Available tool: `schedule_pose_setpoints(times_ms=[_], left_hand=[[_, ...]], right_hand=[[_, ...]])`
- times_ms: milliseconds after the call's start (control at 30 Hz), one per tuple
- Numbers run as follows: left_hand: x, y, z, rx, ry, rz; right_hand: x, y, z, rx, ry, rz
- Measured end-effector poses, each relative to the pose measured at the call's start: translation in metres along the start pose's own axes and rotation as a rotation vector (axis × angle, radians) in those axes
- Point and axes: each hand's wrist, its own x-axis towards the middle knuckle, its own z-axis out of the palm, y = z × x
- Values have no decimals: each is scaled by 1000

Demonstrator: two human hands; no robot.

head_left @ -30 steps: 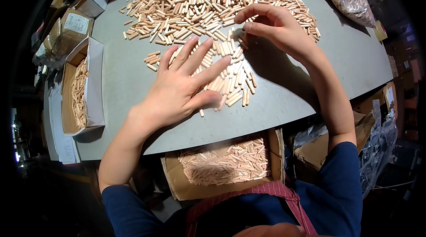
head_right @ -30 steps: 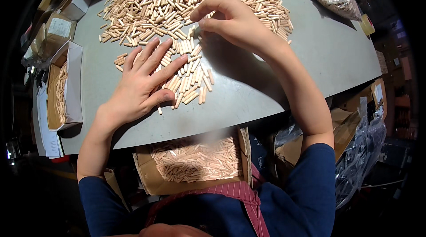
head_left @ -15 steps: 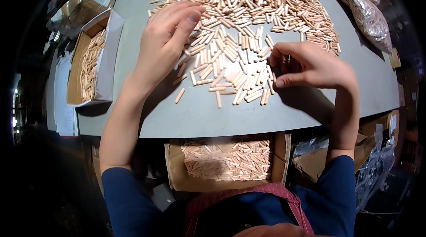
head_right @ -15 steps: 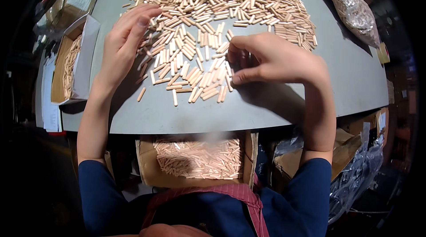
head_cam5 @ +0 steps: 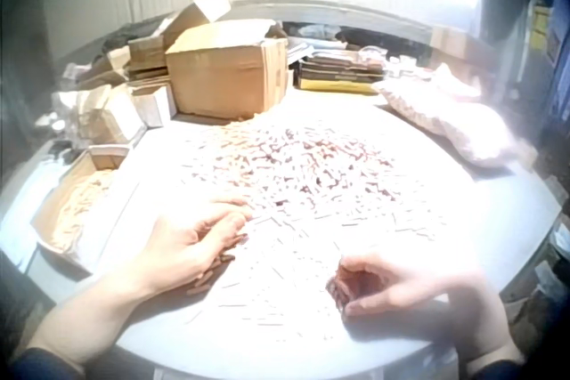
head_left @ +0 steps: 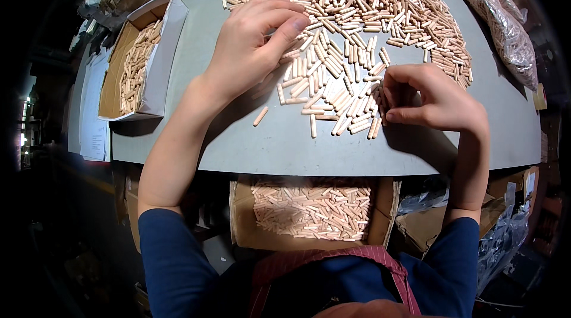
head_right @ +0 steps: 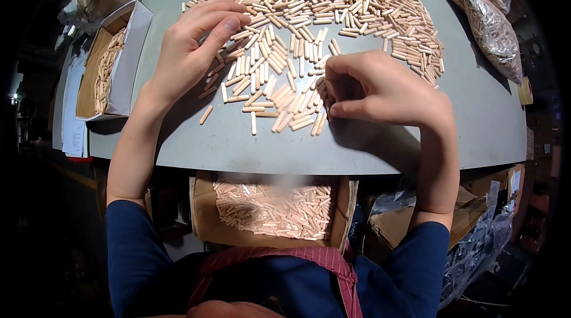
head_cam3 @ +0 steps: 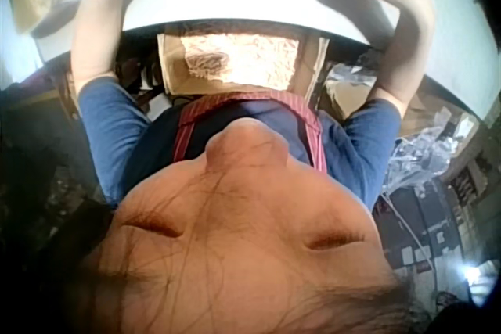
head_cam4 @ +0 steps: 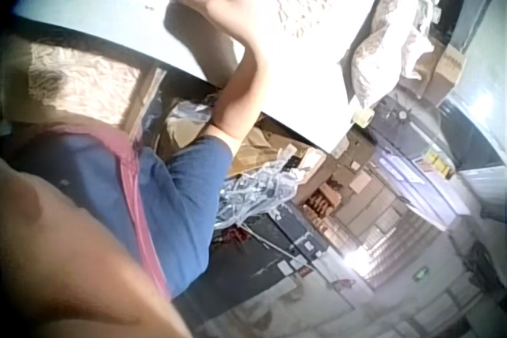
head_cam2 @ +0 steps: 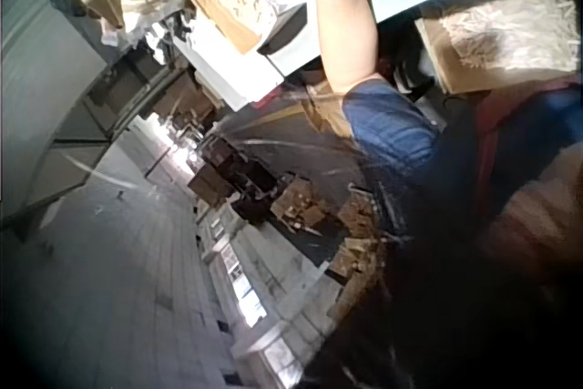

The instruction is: The person sorts small cylindrical cork stoppers on a table, picking them up by hand and placing them into a cardboard box below. The person repeatedly gathers and transfers the stoppers from the table surface into the box.

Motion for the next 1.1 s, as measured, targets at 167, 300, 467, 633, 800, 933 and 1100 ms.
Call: schedule_pose_setpoints(times_ms=[167, 300, 467, 633, 800, 933, 1100], left_hand=[[-2, 5, -1, -65, -24, -52], [-1, 13, -1, -148, -35, -163], [-5, 22, -2, -199, -74, -162], [-5, 33, 4, -329, -148, -152], [-15, 60, 5, -777, -354, -410], [-18, 64, 5, -878, -358, -469], [-17, 67, 2, -994, -371, -561]], right_hand=[[1, 3, 3, 243, 28, -46], [3, -2, 7, 518, 139, -85], [9, -3, 13, 789, 212, -51], [15, -3, 21, 876, 313, -67], [20, -12, 31, 978, 313, -99], [21, -13, 36, 1022, 299, -94], [22, -15, 35, 1021, 264, -76]])
